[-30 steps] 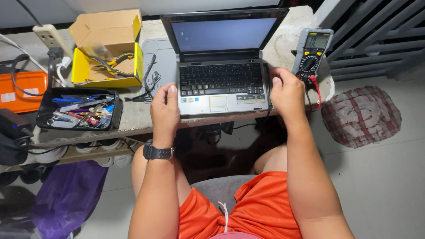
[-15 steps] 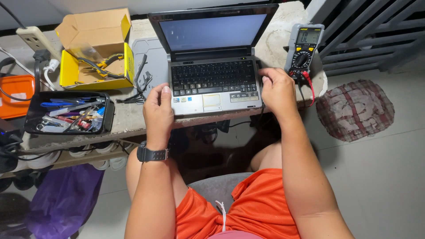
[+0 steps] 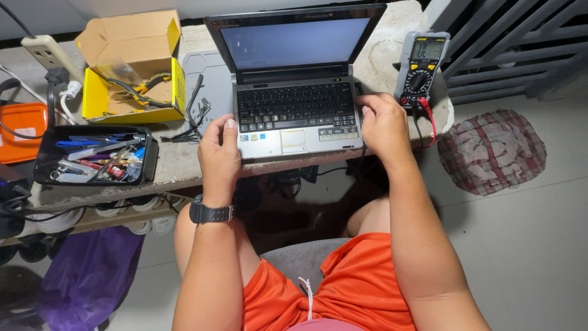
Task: The person sits with a laptop on a table, closes the lid, and flips the device over. They then release the latches and slide out the battery pack, placing it on the table next to a multimeter.
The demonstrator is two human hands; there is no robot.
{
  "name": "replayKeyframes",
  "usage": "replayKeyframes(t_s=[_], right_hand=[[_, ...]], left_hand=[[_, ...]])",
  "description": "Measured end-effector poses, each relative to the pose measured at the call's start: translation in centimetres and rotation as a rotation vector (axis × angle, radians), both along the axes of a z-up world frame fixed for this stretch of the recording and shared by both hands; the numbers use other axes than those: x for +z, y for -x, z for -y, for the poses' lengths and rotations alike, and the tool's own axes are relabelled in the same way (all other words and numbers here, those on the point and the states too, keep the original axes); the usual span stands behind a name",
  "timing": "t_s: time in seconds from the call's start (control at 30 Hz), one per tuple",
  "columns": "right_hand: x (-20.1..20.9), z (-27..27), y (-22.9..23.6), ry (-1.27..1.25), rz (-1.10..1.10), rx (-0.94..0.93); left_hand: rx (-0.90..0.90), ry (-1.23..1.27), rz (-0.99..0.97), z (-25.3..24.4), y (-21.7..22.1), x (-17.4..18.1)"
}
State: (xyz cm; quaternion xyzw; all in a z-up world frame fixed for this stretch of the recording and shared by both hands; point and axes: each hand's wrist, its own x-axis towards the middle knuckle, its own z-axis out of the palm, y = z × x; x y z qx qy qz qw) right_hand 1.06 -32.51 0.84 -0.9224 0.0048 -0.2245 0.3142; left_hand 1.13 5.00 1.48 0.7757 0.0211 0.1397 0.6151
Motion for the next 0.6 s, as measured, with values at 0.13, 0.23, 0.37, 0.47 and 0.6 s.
replayKeyframes(t_s=[0.13,0.23,0.37,0.47,0.6], right_hand=[[-0.18,0.04,-0.10,0.002,0.007,0.000],[-0.24,0.10,-0.13,-0.003,0.001,0.000],[-0.16,0.07,-0.14,0.004,0.003,0.007],[-0.12,0.06,-0.10,0.002,0.001,0.006],[-0.24,0.12,-0.16,0.000,0.005,0.009]], left_hand=[[-0.001,0.006,-0.004,-0.04,-0.14,-0.25],[-0.004,-0.004,-0.004,-0.03,-0.03,-0.04],[-0.004,-0.009,-0.012,0.01,0.07,0.25],[-0.003,-0.010,-0.018,0.04,0.03,0.11],[-0.003,-0.017,-0.020,0.11,0.11,0.30]])
